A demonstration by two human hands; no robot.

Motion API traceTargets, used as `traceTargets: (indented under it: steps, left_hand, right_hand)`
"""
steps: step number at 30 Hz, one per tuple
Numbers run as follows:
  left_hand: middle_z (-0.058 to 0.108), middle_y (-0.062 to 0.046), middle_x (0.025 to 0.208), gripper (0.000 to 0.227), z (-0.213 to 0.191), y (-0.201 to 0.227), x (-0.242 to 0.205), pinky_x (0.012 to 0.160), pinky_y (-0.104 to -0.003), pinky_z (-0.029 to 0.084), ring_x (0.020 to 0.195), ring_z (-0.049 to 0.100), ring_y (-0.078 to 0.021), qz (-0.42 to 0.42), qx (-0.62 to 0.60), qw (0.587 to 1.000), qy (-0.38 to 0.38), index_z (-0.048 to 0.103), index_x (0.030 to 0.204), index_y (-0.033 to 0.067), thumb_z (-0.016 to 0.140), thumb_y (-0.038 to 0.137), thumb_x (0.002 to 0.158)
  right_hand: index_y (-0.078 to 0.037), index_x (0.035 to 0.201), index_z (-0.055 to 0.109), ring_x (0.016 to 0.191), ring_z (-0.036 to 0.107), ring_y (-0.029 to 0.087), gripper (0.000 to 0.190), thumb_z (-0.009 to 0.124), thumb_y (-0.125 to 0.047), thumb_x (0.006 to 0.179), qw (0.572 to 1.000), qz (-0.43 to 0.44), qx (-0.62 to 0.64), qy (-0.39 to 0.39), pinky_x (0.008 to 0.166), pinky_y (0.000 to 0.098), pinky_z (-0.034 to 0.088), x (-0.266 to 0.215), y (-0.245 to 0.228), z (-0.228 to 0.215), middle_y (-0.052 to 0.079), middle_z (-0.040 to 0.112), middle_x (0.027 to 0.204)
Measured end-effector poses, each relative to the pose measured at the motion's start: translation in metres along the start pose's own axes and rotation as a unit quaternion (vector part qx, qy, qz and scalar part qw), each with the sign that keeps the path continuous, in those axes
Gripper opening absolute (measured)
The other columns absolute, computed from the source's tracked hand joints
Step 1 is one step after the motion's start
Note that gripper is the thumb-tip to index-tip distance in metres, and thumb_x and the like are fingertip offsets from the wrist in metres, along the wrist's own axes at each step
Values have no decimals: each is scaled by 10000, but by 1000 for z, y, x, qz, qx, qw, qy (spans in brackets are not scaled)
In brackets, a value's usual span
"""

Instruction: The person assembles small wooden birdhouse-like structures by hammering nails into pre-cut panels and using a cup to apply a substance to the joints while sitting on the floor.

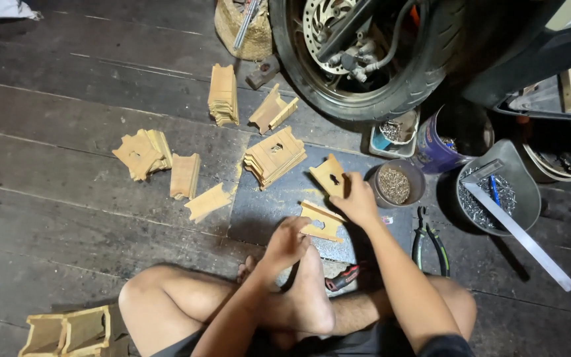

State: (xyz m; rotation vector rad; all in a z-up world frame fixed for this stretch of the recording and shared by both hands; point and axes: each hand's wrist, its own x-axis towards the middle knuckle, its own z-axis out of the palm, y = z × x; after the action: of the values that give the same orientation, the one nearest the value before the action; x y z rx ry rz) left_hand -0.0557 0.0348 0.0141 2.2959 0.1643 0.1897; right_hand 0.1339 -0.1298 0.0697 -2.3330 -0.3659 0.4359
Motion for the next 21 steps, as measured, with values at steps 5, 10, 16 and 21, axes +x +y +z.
traceTargets:
  steps: [5,10,16,21]
  left_hand:
    - [720,-170,1172,474,-57,37,21,1002,-472,527,1146,683,-404,51,-83,989,115,705,1259,81,795,142,798]
    - [698,-128,1296,686,-65,49,53,1004,-490,512,1212,660,-373,225,-10,968,111,691,1299,84,797,263,645]
    - [623,29,1328,919,-3,3,69,1035,-410,485,1242,580,-230,232,275,924,-132,581,1437,225,768,366,548]
    - [660,86,1101,1101,22,-15,67,784,-394,563,977,647,-207,241,263,934,17,614,1371,298,811,369,289]
  right_hand:
    - [-22,1367,541,1243,632,518,818,935,-122,657,981,-147,123,-36,1053,584,526,-69,-4,-24,306,672,1299]
    - [-7,1397,522,1323,579,500,801,897,-136,701,967,-232,50,-90,1106,584,474,-89,6,-8,264,630,1400]
    - [-95,1563,419,1328,563,528,987,879,-210,698,981,-158,-13,-111,1097,630,481,-97,-5,-33,302,579,1440]
    - [-57,1382,665,1173,679,416,553,770,-154,848,961,-236,-119,86,1030,515,530,-54,35,-90,197,711,1192]
